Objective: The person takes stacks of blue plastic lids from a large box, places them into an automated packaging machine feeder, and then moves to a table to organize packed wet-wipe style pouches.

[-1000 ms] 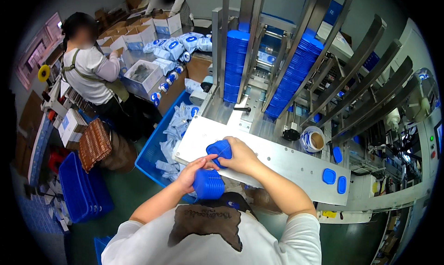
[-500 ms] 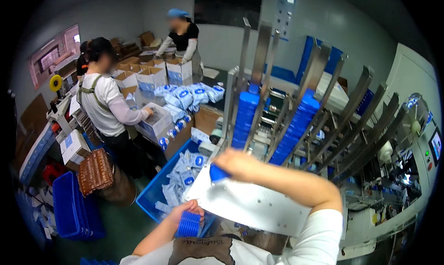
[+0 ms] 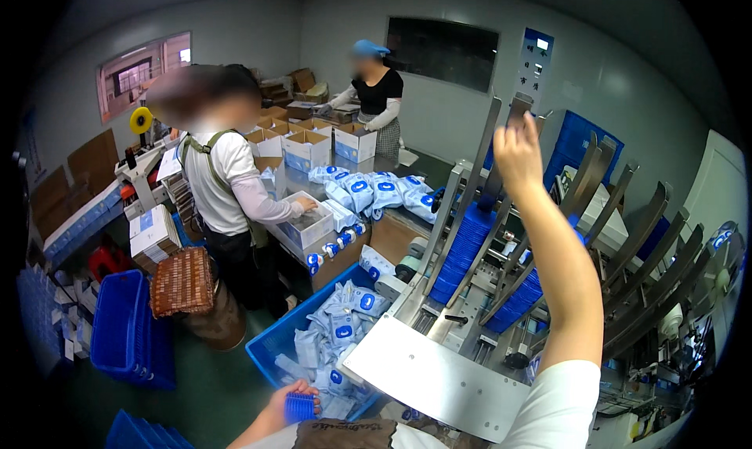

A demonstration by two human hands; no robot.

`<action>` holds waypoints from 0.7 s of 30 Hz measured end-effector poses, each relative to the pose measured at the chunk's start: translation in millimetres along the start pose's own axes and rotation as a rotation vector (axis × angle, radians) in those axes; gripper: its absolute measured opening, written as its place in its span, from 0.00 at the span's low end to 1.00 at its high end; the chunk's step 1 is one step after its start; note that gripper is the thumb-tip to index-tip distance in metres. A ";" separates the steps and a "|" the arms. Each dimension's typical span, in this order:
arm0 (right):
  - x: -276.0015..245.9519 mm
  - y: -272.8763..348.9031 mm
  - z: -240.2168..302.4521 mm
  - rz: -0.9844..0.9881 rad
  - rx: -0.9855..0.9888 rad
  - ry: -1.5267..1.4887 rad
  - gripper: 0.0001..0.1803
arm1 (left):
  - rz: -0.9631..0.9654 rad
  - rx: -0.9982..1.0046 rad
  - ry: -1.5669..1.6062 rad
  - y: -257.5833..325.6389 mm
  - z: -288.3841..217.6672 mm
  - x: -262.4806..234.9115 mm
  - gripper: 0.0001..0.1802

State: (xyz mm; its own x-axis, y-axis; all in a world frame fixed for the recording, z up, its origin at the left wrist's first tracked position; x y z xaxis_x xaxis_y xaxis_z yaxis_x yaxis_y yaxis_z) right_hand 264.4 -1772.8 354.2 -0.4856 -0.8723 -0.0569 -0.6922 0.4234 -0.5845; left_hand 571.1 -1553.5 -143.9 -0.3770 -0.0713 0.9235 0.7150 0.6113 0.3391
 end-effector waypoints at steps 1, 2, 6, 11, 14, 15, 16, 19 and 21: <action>13.4 16.6 19.8 0.147 -0.055 0.000 0.12 | -0.043 0.009 -0.027 1.4 0.3 -1.1 0.15; 12.0 26.3 45.7 0.356 -0.153 -0.227 0.23 | -0.095 0.025 -0.055 5.6 -3.1 -0.8 0.15; 41.2 64.5 86.0 0.677 -0.287 -0.427 0.28 | -0.154 0.003 -0.049 7.1 -2.7 3.9 0.16; 36.2 53.3 85.1 0.604 -0.276 -0.376 0.29 | -0.086 0.000 -0.037 0.5 -2.2 21.1 0.16; -19.7 49.5 70.6 0.109 -0.095 -0.413 0.26 | -0.062 0.009 -0.028 -1.1 -0.3 19.8 0.15; -27.1 55.6 72.9 0.086 -0.043 -0.527 0.23 | -0.041 0.014 -0.011 -3.2 1.7 14.5 0.15; -6.3 67.1 78.2 0.348 0.122 -0.763 0.19 | 0.009 -0.005 0.029 -6.4 4.0 7.7 0.15; 26.2 101.2 89.4 0.514 0.333 -0.896 0.13 | -0.156 0.009 0.028 -10.8 4.8 -1.1 0.15; -2.7 103.9 102.4 0.261 0.284 -1.054 0.11 | -0.291 -0.054 -0.046 -10.0 6.3 25.8 0.15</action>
Point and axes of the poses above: each hand's wrist, its own y-axis away from the middle knuckle, its own x-axis out of the palm, z = x × y, the point moved 9 cm from there along -y, towards the middle knuckle, and after that the axes turned 11 degrees about -x, right-handed, at the moved point
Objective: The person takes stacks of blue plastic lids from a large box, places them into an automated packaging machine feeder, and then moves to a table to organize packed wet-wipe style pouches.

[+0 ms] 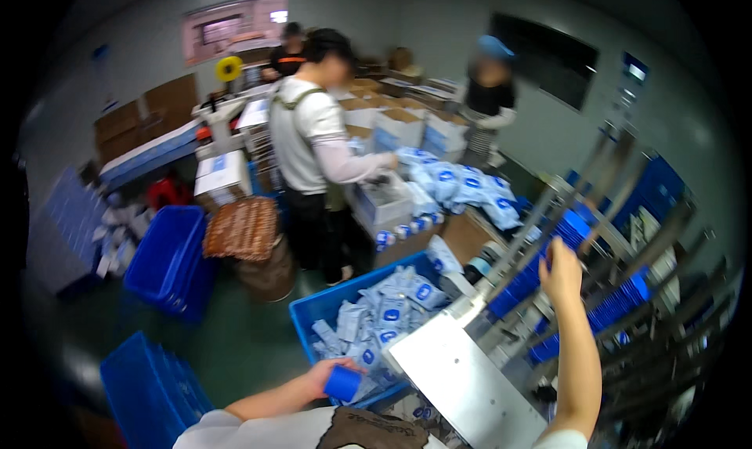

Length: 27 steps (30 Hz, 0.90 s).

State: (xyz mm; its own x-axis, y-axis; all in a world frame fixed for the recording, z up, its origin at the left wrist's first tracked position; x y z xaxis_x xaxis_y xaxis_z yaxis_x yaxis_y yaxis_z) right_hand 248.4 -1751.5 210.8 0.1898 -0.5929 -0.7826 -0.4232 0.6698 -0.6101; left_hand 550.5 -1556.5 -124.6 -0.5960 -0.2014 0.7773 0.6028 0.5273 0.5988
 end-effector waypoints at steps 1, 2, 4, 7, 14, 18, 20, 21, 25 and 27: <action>18.4 9.1 33.1 0.070 -0.074 -0.324 0.10 | 0.074 -0.054 -0.024 0.1 3.4 11.3 0.16; 46.3 28.4 80.9 0.295 -0.066 -0.582 0.12 | 0.149 -0.111 -0.046 -2.5 8.2 18.8 0.20; 64.6 77.3 187.2 0.724 -0.290 -1.035 0.39 | 0.200 -0.134 -0.106 -15.6 11.3 45.6 0.17; 54.6 118.6 276.3 0.838 -0.519 -1.456 0.46 | 0.310 -0.229 -0.239 -35.6 26.2 82.0 0.20; 69.1 133.2 206.8 0.635 -0.051 -1.320 0.35 | 0.182 -0.164 -0.097 -87.0 44.2 82.8 0.12; 82.3 156.9 151.6 0.556 -0.164 -0.557 0.36 | 0.066 -0.009 -0.141 -85.7 34.1 62.6 0.13; 107.9 187.3 134.2 0.556 -0.029 -0.442 0.37 | 0.076 0.071 -0.268 -81.6 33.3 69.1 0.14; 101.4 185.0 137.9 0.546 -0.019 -0.459 0.37 | 0.081 0.136 -0.355 -75.5 29.7 80.1 0.14; 105.5 191.2 138.8 0.583 -0.005 -0.461 0.36 | 0.091 0.446 -0.677 -75.0 18.5 96.4 0.15; 112.3 197.9 134.5 0.560 0.292 -0.845 0.34 | 0.031 0.552 -0.849 -62.3 15.5 114.2 0.16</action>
Point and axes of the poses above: each hand's wrist, its own y-axis away from the middle knuckle, its own x-axis out of the palm, z = x × y, the point moved 9 cm from there along -y, towards the middle knuckle, and after that the axes turned 11 degrees about -x, right-handed, at the moved point
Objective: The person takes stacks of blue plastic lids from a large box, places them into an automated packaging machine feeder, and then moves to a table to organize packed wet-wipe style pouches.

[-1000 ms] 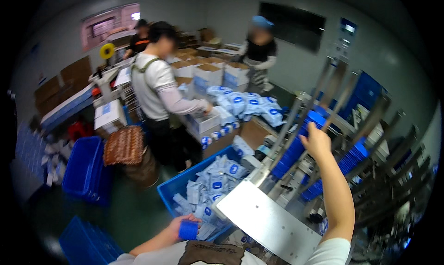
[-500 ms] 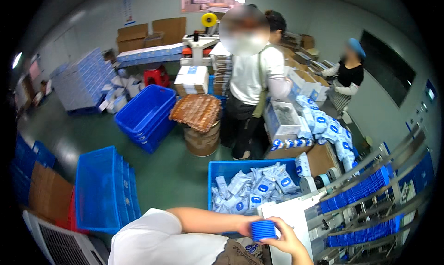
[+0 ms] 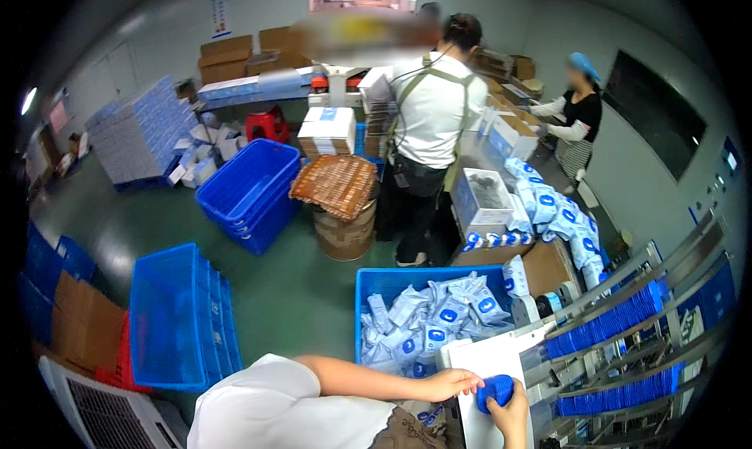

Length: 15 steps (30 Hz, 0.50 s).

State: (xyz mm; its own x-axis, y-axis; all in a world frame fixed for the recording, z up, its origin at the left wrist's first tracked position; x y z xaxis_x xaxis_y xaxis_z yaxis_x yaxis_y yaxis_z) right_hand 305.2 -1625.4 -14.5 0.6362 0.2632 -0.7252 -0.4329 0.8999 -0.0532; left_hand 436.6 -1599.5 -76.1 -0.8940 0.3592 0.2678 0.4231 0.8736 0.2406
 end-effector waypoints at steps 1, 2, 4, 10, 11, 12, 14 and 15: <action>0.0 1.5 0.1 -0.051 0.077 -0.222 0.33 | -0.042 0.138 -0.060 2.2 -9.1 4.1 0.15; 0.6 -0.3 9.1 -0.117 0.081 -0.329 0.31 | -0.139 0.256 -0.207 4.9 -17.1 -0.9 0.14; -7.0 -7.6 32.7 -0.161 -0.063 -0.066 0.33 | -0.162 0.293 -0.338 8.7 -28.1 -0.6 0.15; -10.7 -32.5 89.2 0.132 -0.466 0.314 0.39 | -0.022 0.166 -0.137 27.2 -25.6 -32.5 0.17; -16.2 -36.0 104.5 0.192 -0.489 0.429 0.39 | -0.083 0.145 -0.089 31.5 -16.8 -47.7 0.17; -30.8 -41.3 122.5 0.231 -0.488 0.489 0.38 | -0.158 0.154 -0.043 41.4 -17.6 -62.4 0.18; -89.7 -74.9 143.2 0.160 -0.344 0.753 0.22 | -0.336 0.074 0.016 53.5 3.3 -96.0 0.18; -146.7 -91.7 166.6 0.030 -0.212 0.834 0.18 | -0.396 0.054 0.037 65.4 -2.3 -101.9 0.18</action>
Point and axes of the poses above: each hand's wrist, its own y-axis away from the middle knuckle, its own x-axis out of the palm, z = x × y, the point moved 9 cm from there along -y, towards the middle knuckle, and after that the axes turned 11 degrees about -x, right-handed, at the moved point
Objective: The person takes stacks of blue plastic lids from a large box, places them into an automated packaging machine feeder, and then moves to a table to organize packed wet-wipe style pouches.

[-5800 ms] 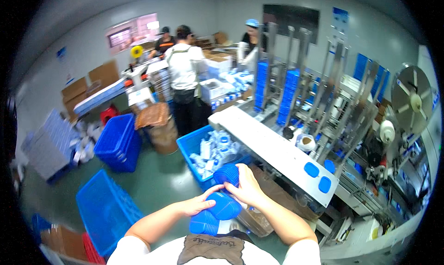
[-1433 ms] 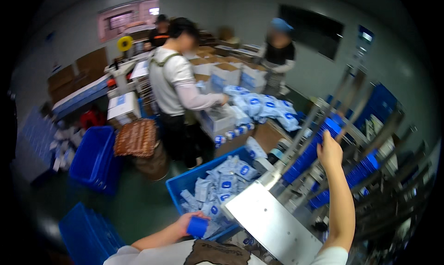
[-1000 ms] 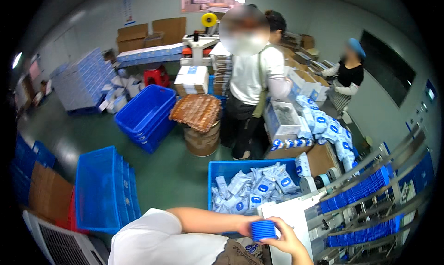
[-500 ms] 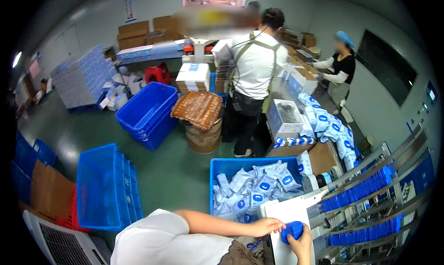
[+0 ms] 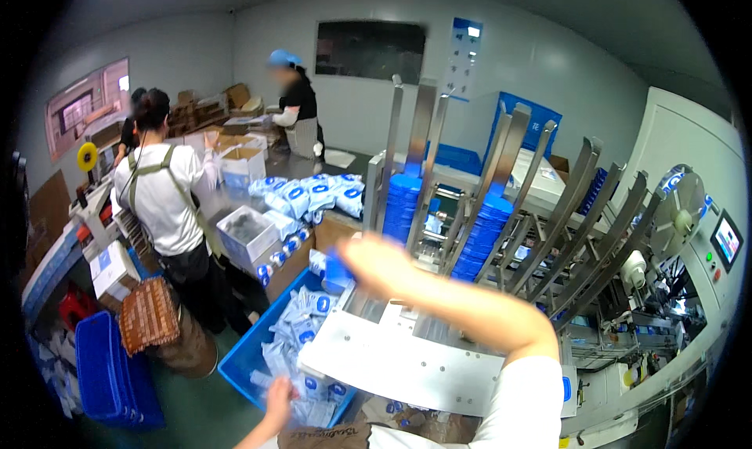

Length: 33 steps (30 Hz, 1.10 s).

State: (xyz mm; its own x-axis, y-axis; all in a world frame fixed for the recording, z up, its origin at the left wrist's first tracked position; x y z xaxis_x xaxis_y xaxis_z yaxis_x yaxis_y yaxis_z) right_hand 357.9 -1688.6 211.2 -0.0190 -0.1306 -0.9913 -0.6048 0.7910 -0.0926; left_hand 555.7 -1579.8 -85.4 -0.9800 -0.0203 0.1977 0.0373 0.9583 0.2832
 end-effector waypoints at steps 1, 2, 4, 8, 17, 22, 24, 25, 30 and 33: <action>-59.9 -9.7 -23.7 -0.303 -0.022 0.181 0.23 | -0.034 0.031 0.002 -3.0 23.4 -28.6 0.16; -121.3 1.7 -47.5 -0.689 -0.032 0.304 0.25 | -0.097 -0.014 0.064 -4.1 48.6 -46.0 0.16; -208.3 21.3 -84.3 -0.993 0.108 0.587 0.30 | -0.137 0.021 -0.115 -7.5 75.8 -71.1 0.16; -239.3 0.1 -154.9 -0.856 0.492 0.843 0.26 | -0.112 -0.015 -0.333 6.8 91.5 -80.9 0.18; -53.6 -31.1 -155.2 0.022 0.187 0.745 0.34 | -0.120 -0.116 -0.322 31.7 105.3 -116.3 0.16; -66.5 -25.3 -159.6 0.045 0.251 0.795 0.30 | -0.094 -0.344 0.033 23.6 89.7 -98.7 0.15; -78.2 -11.2 -132.5 -0.313 0.121 0.864 0.26 | -0.126 -0.399 0.052 5.6 114.1 -109.4 0.16; -82.3 1.6 -111.1 -0.490 0.061 0.846 0.25 | -0.091 -0.312 0.048 -2.8 118.1 -109.2 0.15; 41.6 84.7 -41.3 -0.459 0.077 -0.281 0.16 | 0.189 -0.390 -0.818 -83.6 217.3 -142.8 0.15; 184.0 201.6 46.7 -0.015 0.209 -0.639 0.11 | 0.584 0.004 -1.068 -81.2 220.5 -37.7 0.15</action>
State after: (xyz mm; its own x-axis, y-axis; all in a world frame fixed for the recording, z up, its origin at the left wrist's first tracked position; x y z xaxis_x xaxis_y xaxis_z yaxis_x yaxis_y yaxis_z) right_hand 269.7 -1525.3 5.7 0.5022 0.1867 -0.8444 -0.4335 0.8992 -0.0590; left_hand 546.6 -1594.0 -322.8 -0.4836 0.6571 -0.5782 0.5275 0.7460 0.4066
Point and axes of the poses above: each hand's wrist, its own y-axis away from the middle knuckle, its own x-axis out of the palm, z = x × y, the point moved 9 cm from there along -y, towards the middle knuckle, and after that the axes turned 11 degrees about -x, right-handed, at the moved point
